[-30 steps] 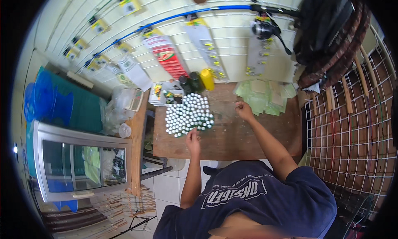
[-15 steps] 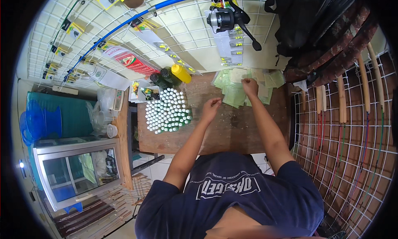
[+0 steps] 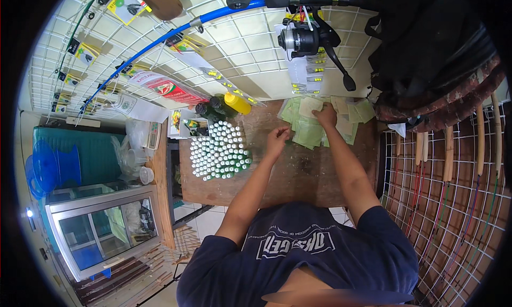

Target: Organizing and placing small essence bottles into a display case in a fishing shop.

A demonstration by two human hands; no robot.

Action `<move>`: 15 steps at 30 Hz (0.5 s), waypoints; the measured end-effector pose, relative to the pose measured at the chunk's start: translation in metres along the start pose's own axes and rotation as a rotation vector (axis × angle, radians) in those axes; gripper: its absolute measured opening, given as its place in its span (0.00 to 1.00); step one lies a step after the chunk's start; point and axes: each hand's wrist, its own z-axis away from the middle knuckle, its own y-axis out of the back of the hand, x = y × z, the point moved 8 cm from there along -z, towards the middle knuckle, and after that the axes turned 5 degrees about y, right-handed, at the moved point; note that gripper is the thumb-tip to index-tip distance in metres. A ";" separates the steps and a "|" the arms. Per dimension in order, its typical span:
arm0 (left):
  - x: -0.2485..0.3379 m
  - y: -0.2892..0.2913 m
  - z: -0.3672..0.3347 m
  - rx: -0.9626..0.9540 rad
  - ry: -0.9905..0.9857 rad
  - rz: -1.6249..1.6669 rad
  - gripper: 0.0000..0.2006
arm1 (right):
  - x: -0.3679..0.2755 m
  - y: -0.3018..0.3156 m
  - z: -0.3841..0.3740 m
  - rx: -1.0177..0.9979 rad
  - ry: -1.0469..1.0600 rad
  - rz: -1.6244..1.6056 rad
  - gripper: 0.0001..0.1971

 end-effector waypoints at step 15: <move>0.023 -0.007 0.002 0.010 -0.190 0.067 0.18 | -0.028 0.004 0.053 -0.259 0.109 -0.827 0.18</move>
